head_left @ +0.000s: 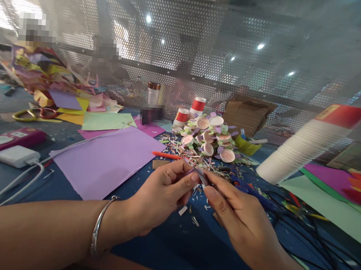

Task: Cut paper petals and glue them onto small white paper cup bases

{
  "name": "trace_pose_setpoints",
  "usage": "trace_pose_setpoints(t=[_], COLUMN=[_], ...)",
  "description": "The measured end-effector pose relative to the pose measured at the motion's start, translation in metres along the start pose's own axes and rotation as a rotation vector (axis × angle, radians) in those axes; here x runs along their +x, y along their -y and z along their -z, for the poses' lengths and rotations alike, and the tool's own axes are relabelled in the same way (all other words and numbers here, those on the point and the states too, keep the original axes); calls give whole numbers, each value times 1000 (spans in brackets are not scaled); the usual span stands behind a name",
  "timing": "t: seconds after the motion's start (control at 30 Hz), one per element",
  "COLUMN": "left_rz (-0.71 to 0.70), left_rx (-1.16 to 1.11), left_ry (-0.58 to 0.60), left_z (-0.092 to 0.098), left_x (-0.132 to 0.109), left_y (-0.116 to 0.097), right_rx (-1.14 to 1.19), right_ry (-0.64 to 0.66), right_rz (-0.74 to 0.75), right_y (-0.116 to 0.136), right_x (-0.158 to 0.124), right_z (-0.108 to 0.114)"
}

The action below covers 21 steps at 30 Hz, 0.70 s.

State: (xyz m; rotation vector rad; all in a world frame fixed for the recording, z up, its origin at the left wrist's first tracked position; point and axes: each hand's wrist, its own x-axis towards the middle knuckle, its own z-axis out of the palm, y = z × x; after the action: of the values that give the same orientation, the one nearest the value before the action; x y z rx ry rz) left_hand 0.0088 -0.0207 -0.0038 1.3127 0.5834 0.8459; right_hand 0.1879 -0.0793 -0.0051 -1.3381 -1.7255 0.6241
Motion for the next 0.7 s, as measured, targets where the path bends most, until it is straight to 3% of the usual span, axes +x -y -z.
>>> trace_pose_setpoints(t=[0.7], left_rz=[72], left_rx=[-115], left_ry=[39], left_z=[3], left_x=[6], left_y=[2], right_rx=[38], right_ry=[12], right_rz=[-46], right_y=[5], right_x=[1], right_z=[2])
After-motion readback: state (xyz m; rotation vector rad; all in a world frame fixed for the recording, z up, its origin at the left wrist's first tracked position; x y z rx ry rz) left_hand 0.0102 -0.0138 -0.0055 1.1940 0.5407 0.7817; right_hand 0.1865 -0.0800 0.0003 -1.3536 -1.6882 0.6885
